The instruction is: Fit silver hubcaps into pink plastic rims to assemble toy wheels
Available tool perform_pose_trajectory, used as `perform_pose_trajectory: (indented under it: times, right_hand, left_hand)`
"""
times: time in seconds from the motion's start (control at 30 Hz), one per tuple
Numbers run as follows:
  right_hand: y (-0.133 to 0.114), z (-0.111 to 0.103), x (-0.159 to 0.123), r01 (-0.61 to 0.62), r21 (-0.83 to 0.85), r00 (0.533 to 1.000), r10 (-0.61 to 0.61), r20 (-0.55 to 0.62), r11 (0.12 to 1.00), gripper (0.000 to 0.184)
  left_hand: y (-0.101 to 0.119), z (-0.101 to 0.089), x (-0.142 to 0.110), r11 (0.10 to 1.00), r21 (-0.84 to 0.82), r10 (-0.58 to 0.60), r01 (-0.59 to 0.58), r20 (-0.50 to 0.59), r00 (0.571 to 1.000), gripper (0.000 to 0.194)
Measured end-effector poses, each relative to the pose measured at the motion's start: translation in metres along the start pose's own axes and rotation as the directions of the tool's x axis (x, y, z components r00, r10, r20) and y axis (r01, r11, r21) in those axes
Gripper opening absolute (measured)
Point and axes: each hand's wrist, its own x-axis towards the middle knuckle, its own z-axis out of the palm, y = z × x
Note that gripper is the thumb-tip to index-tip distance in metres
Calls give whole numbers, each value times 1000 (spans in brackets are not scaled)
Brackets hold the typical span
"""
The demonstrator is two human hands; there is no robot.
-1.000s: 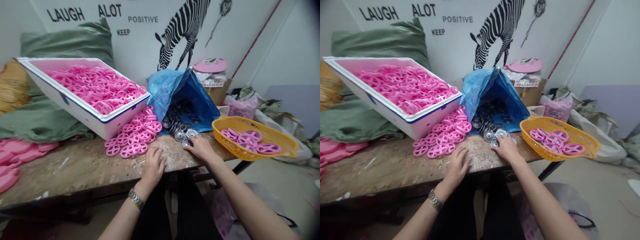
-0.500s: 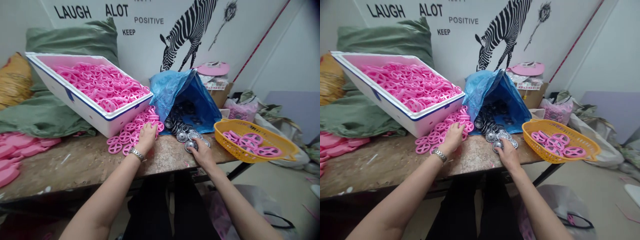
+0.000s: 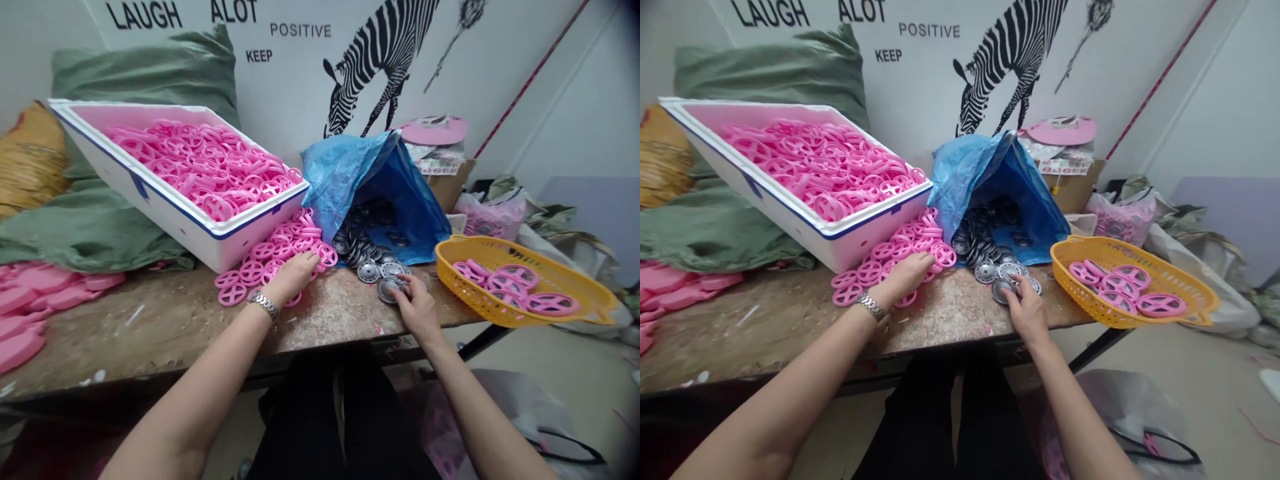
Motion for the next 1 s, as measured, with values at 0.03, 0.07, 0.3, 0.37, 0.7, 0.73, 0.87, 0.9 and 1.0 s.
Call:
perform_pose_trajectory:
  times: [0.03, 0.07, 0.3, 0.37, 0.7, 0.73, 0.87, 0.9, 1.0]
  right_hand:
    - [-1, 0, 1, -26, 55, 999, 27, -21, 998, 44]
    - [-3, 0, 2, -60, 119, 997, 65, -39, 991, 43]
    - [-42, -8, -5, -432, 661, 894, 385, 228, 613, 45]
    - [-58, -13, -12, -544, 700, 833, 399, 383, 463, 42]
    - [-82, -10, -44, -714, 569, 690, 274, 670, 409, 35]
    - [-82, -8, -45, -693, 588, 715, 291, 636, 418, 37]
    - [-79, -5, -48, -621, 634, 782, 322, 533, 461, 43]
    - [-79, -5, -49, -604, 630, 795, 312, 520, 488, 43]
    - [-77, -5, -52, -530, 589, 838, 273, 471, 610, 42]
  left_hand:
    - [4, -2, -4, 1000, -18, 12, -12, -14, 1000, 16]
    - [9, -4, -9, 999, -35, 20, -21, -30, 999, 16]
    - [64, -4, -59, 929, -345, 17, -132, -317, 948, 13]
    - [75, 1, -71, 910, -373, 16, -181, -405, 914, 14]
    - [106, 10, -82, 781, -617, -101, -97, -278, 955, 24]
    - [111, 9, -81, 703, -710, -182, -38, -232, 956, 25]
    - [129, 5, -77, 14, -970, -395, 244, 219, 892, 43]
    - [131, 3, -75, -156, -941, -369, 300, 337, 866, 46]
    - [134, 2, -71, -388, -838, -302, 384, 510, 806, 49]
